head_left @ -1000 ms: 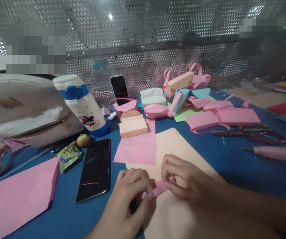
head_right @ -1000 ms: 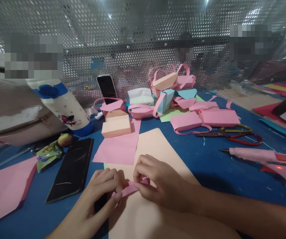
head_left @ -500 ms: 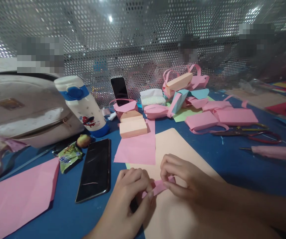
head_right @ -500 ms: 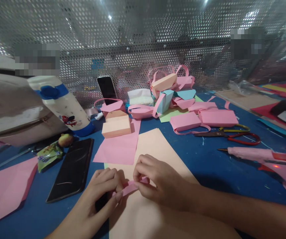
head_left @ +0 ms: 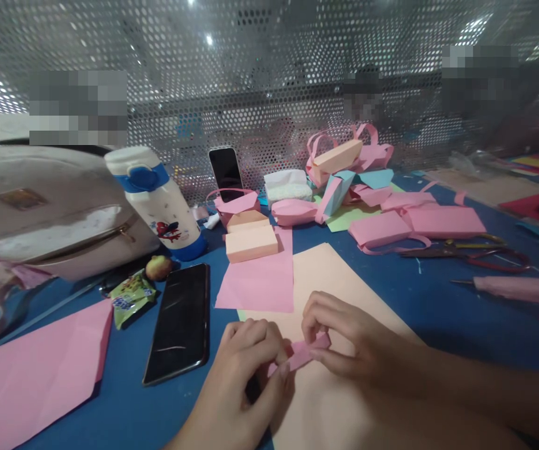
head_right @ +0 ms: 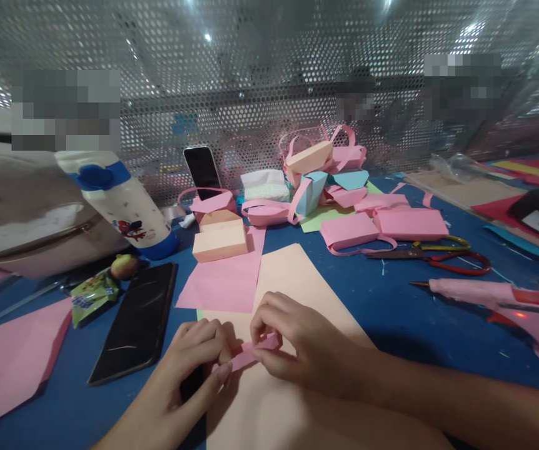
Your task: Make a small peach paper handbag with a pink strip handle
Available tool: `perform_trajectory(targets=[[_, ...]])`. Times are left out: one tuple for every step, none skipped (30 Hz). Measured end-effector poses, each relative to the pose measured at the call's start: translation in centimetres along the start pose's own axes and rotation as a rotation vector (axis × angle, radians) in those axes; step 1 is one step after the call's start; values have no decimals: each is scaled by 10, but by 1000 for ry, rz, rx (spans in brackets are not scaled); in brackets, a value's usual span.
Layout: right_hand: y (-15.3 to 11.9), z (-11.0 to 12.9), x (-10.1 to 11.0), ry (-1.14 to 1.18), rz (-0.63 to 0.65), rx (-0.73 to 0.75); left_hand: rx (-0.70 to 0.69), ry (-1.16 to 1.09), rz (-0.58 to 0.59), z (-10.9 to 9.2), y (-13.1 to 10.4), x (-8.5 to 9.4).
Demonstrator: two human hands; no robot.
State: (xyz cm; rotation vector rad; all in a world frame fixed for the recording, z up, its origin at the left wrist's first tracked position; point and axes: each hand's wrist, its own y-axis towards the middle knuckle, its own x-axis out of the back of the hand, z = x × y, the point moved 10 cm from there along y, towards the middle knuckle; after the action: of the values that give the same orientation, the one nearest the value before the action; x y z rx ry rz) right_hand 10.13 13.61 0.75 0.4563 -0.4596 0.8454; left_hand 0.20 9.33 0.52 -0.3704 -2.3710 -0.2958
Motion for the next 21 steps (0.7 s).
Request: perform_trajectory(targets=[[0,0,1,29,-7,-9,-7,3,-4,0,0,0],[-1,-1,2,55,-18,-16,-12,5,-9,0,0,0],[-1,0,4,77,-34,-14,-18,8,-13,-1,0,1],[-2,0,6,93,-54,-11,-20,12,-18,-1,0,1],[-2,-1,8,101,-74,-7,-18,18,-22,-1,0,2],[-2,-1,9,105,-88,-2,-14,26,-22,-1,1,2],[-2,-1,9,109,-97,4,-12,34,-21,-1,1,2],[-2,-2,9,117,-99,9,-11,42,-20,-2,1,2],[-2,-3,9,125,-98,12,-8,49,-16,-2,1,2],[-2,-4,9,133,-96,16,-4,52,-12,-3,1,2],[-2,-5,8,142,-91,20,2,53,-10,-3,1,2],[-2,-5,8,152,-87,22,11,56,-12,-3,0,2],[-2,-6,9,158,-85,27,21,64,-18,-3,0,2],[-2,-6,9,159,-83,35,27,80,-32,-3,0,4],[-2,-5,9,156,-81,45,25,103,-56,-4,-1,6],[-2,-4,10,150,-80,54,16,133,-85,-5,-1,8],[-1,-3,10,142,-75,61,3,167,-114,-7,-2,11],[-1,-2,10,133,-73,67,-14,201,-141,-10,-3,13],[-1,0,11,127,-72,72,-36,234,-169,-13,-4,15],[-2,1,12,122,-74,76,-63,266,-200,-18,-5,18],[-2,3,13,118,-79,80,-98,299,-232,-24,-6,21]])
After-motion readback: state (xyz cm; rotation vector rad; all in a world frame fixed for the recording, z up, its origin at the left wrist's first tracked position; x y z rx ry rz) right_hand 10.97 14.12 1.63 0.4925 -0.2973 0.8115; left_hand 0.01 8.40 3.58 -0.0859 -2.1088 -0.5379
